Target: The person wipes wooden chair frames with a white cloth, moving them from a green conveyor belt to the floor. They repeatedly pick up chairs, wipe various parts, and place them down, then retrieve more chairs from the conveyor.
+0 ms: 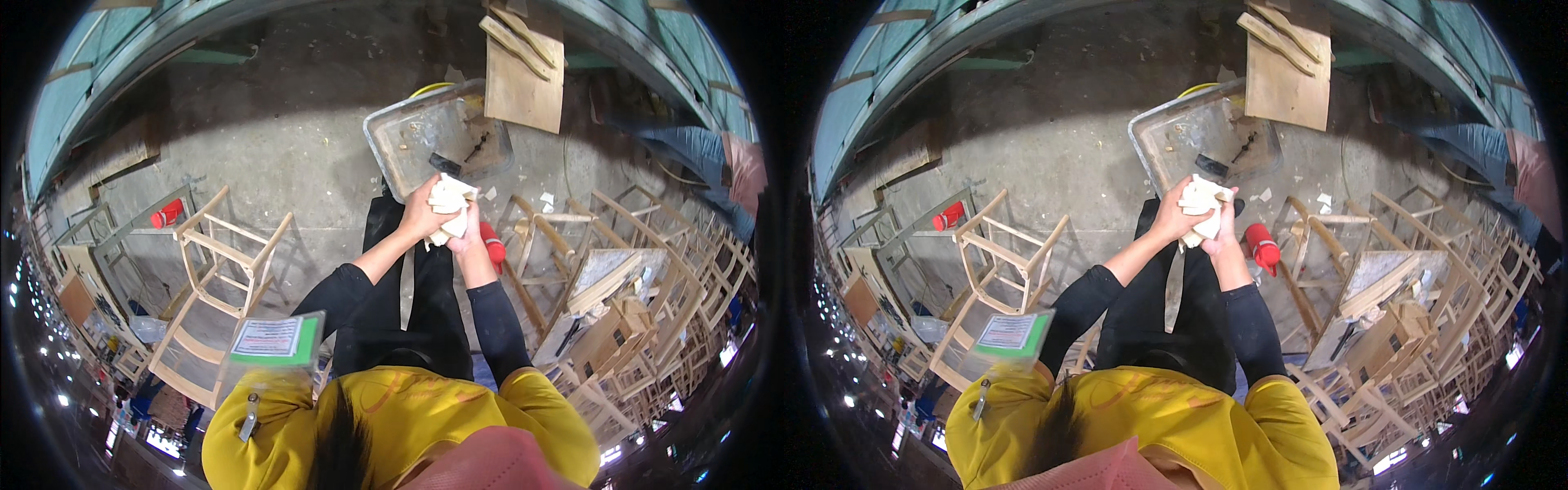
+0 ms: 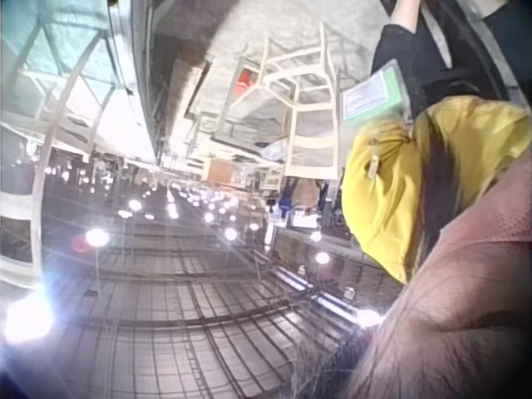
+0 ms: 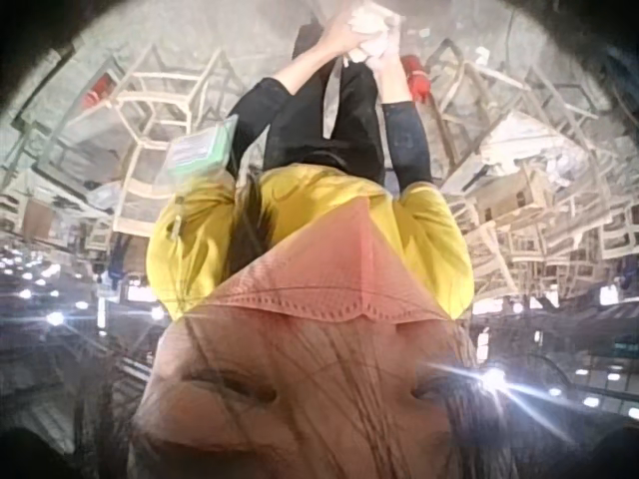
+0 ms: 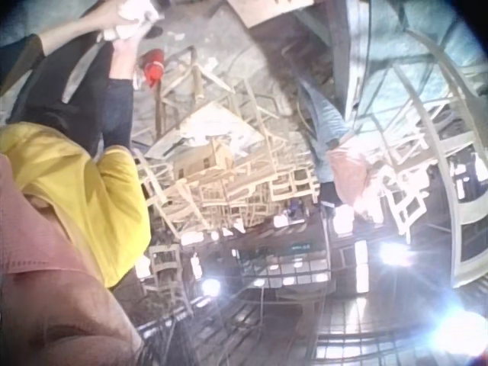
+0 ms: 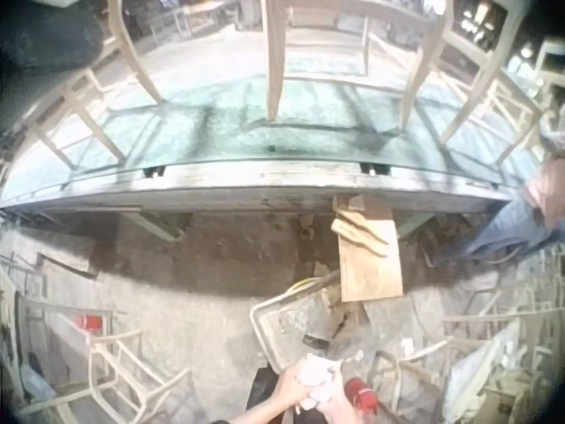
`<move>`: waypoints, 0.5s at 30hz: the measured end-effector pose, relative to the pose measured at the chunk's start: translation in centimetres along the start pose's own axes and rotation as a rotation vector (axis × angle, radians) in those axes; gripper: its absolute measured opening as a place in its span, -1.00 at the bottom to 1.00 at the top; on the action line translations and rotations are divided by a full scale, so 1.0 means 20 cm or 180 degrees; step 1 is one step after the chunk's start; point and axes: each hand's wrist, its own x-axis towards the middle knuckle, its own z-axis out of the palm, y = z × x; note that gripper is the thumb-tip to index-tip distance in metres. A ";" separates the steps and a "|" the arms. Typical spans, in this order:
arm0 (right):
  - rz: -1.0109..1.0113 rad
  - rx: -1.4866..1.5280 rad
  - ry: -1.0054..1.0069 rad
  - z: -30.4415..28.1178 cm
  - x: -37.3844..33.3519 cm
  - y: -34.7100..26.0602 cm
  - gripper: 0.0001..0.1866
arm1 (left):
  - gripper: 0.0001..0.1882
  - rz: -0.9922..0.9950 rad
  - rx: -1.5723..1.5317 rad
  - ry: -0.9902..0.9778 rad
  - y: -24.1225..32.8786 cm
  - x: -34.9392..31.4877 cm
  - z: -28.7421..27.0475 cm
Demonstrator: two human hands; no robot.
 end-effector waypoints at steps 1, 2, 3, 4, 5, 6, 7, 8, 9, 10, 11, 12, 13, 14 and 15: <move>0.0095 -0.0031 0.0120 0.00 0.01 0.01 -0.15 | -0.50 -0.0082 0.0037 0.0039 -0.01 -0.02 0.00; 0.0206 0.0054 -0.0004 -0.05 0.05 0.04 -0.10 | -0.50 -0.0163 0.0074 0.0081 -0.02 -0.03 -0.01; 0.0218 -0.0108 -0.0030 -0.07 0.07 0.06 -0.08 | -0.51 -0.0244 0.0113 0.0125 -0.04 -0.04 -0.02; 0.0222 -0.0243 -0.0048 -0.08 0.09 0.08 -0.06 | -0.55 -0.0214 0.0152 0.0124 -0.09 -0.04 -0.04; 0.0255 -0.0408 -0.0079 -0.10 0.11 0.10 -0.04 | -0.56 -0.0384 -0.0121 0.0248 -0.16 -0.04 -0.04; 0.0261 -0.0687 0.0036 -0.15 0.18 0.10 -0.02 | -0.58 -0.0555 -0.0392 0.0380 -0.22 -0.03 -0.05; 0.0434 -0.0512 0.0196 -0.19 0.25 0.08 -0.08 | -0.60 -0.0735 -0.0656 0.0498 -0.28 -0.02 -0.06; 0.0190 -0.0618 0.1006 -0.26 0.35 0.06 -0.16 | -0.65 -0.1032 -0.1133 0.0626 -0.29 -0.01 -0.08; -0.0041 -0.0733 0.1818 -0.36 0.47 0.03 -0.24 | -0.69 -0.1194 -0.1340 0.0806 -0.33 0.02 -0.12; -0.0149 -0.0889 0.2053 -0.47 0.57 0.00 -0.27 | -0.71 -0.1256 -0.1430 0.0863 -0.36 0.05 -0.18; -0.0249 -0.1066 0.2285 -0.58 0.66 -0.03 -0.28 | -0.72 -0.1317 -0.1529 0.0937 -0.37 0.08 -0.23; -0.0308 -0.1250 0.2564 -0.69 0.74 -0.04 -0.36 | -0.73 -0.1372 -0.1564 0.1079 -0.36 0.12 -0.28; -0.0358 -0.1439 0.2835 -0.78 0.81 -0.05 -0.43 | -0.73 -0.1422 -0.1590 0.1230 -0.35 0.15 -0.33; -0.0301 -0.1386 0.2573 -0.86 0.88 -0.06 -0.46 | -0.73 -0.1353 -0.1574 0.1244 -0.34 0.17 -0.38; -0.0246 -0.1348 0.2298 -0.93 0.94 -0.08 -0.48 | -0.74 -0.1220 -0.1466 0.1315 -0.40 0.18 -0.44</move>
